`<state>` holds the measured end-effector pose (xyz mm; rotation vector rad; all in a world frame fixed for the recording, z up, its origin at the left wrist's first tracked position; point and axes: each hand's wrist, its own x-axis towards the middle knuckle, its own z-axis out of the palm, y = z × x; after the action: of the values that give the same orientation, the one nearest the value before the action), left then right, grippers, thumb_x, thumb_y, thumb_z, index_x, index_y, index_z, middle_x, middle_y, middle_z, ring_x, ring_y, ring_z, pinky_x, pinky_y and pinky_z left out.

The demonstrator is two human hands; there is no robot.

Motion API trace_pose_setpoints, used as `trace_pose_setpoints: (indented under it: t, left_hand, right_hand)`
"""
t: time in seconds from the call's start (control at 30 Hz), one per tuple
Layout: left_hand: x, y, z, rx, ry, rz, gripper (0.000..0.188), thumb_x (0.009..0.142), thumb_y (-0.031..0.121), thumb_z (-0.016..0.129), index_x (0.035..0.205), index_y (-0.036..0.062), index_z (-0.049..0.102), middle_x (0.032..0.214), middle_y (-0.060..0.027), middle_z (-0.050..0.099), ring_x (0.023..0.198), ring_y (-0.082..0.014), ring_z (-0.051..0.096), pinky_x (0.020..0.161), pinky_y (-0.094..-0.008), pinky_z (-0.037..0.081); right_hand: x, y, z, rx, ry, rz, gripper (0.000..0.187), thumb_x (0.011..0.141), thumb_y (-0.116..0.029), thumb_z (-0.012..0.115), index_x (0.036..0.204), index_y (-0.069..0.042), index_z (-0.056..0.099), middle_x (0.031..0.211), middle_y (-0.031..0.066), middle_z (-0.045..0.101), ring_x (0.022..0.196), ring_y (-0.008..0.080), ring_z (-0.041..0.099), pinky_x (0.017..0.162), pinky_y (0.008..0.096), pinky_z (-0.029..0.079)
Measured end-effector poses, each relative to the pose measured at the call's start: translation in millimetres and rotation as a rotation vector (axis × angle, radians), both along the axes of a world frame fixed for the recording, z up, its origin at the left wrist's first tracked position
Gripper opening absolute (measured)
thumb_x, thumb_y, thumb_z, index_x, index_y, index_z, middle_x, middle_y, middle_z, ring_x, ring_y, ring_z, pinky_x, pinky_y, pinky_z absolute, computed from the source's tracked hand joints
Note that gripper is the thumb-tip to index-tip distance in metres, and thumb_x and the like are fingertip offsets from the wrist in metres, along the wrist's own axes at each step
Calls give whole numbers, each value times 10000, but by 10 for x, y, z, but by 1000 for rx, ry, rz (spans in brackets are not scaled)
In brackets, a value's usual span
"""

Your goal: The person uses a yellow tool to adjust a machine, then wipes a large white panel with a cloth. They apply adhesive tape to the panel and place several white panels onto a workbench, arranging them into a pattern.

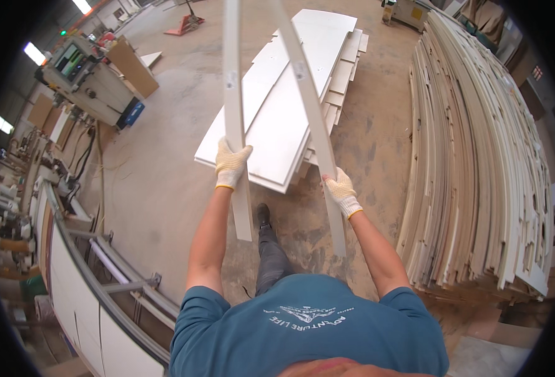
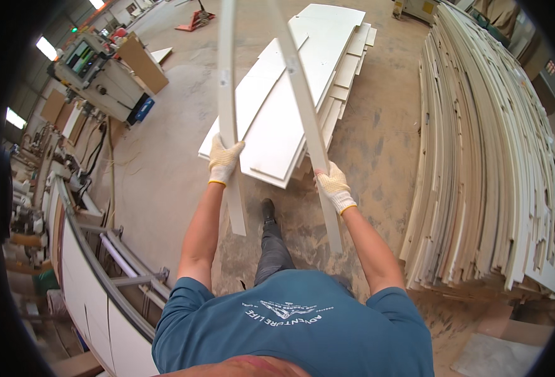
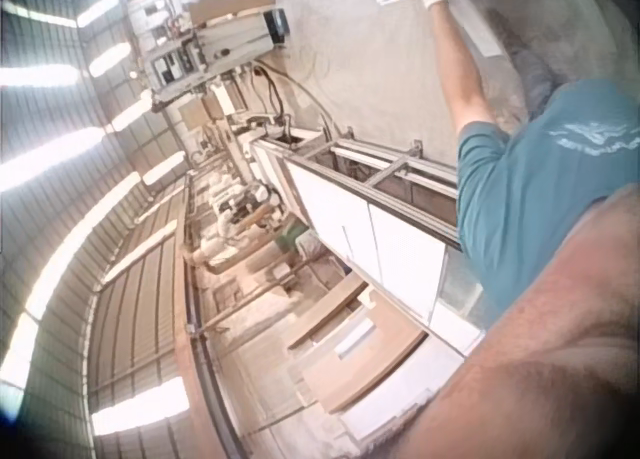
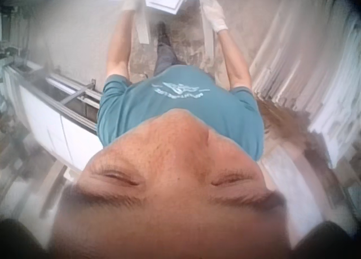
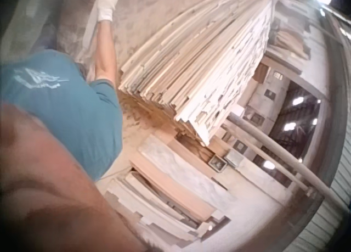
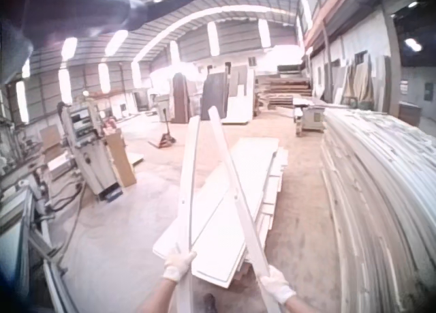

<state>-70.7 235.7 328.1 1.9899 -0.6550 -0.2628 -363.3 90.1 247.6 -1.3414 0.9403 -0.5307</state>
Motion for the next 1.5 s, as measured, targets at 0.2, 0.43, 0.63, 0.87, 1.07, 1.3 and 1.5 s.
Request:
trace_pose_setpoints:
  t: [0.2, 0.43, 0.63, 0.87, 1.07, 1.3, 1.5]
  left_hand:
    - [1701, -1428, -1181, 441, 50, -172, 751, 750, 393, 841, 1292, -41, 557, 1245, -302, 669, 1178, -433, 652, 1015, -467, 517]
    - [2559, -2627, -2035, 597, 142, -272, 649, 737, 382, 798, 1201, -4, 559, 1117, -293, 709, 1050, -461, 698, 930, -498, 558]
    - [2918, -3327, -2405, 640, 124, -317, 640, 770, 387, 798, 1218, 10, 540, 1187, -281, 692, 1086, -456, 692, 945, -518, 558]
    - [3215, -3720, -2535, 693, 32, -377, 606, 830, 426, 777, 1225, 29, 546, 1250, -241, 641, 1220, -406, 613, 1016, -518, 508]
    - [3463, -2989, -2768, 355, 8, -120, 634, 893, 414, 749, 1335, 1, 556, 1326, -234, 615, 1234, -384, 586, 1036, -496, 483]
    - [2741, -164, -2979, 616, 602, 375, 463, 957, 399, 714, 1114, -24, 614, 1107, -157, 679, 978, -299, 654, 893, -456, 531]
    - [1768, -178, -3391, 382, 1546, 528, 530, 982, 558, 640, 1258, 110, 581, 999, -62, 606, 868, -280, 606, 759, -448, 518]
  right_hand:
    - [2091, -818, -548, 262, 46, -209, 225, 1020, -213, 651, 1105, -18, 577, 770, 108, 666, 573, 206, 647, 487, 384, 568]
    - [3589, -1459, -1272, 442, 155, -389, 253, 1007, -251, 673, 1084, -23, 599, 758, 109, 663, 560, 222, 642, 487, 400, 575]
    - [4132, -1659, -1799, 481, 141, -437, 305, 996, -248, 687, 1126, 7, 582, 853, 165, 699, 646, 251, 696, 554, 422, 603]
    - [4335, -1822, -2268, -106, 890, 28, 585, 1053, -503, 476, 1139, 57, 624, 900, 223, 704, 710, 341, 720, 700, 449, 608]
    - [4363, -2234, -2159, 165, 1015, 405, 566, 1053, -484, 423, 1109, 23, 669, 792, 176, 698, 600, 291, 664, 640, 460, 568]
    - [4684, -2357, -2145, -100, 1046, 534, 422, 938, -308, 507, 1121, 0, 729, 1175, 280, 706, 1109, 435, 679, 994, 496, 528]
    - [4750, -2476, -2002, -237, 976, 552, 378, 906, -268, 550, 1141, -22, 714, 1161, 243, 727, 1107, 430, 684, 974, 492, 543]
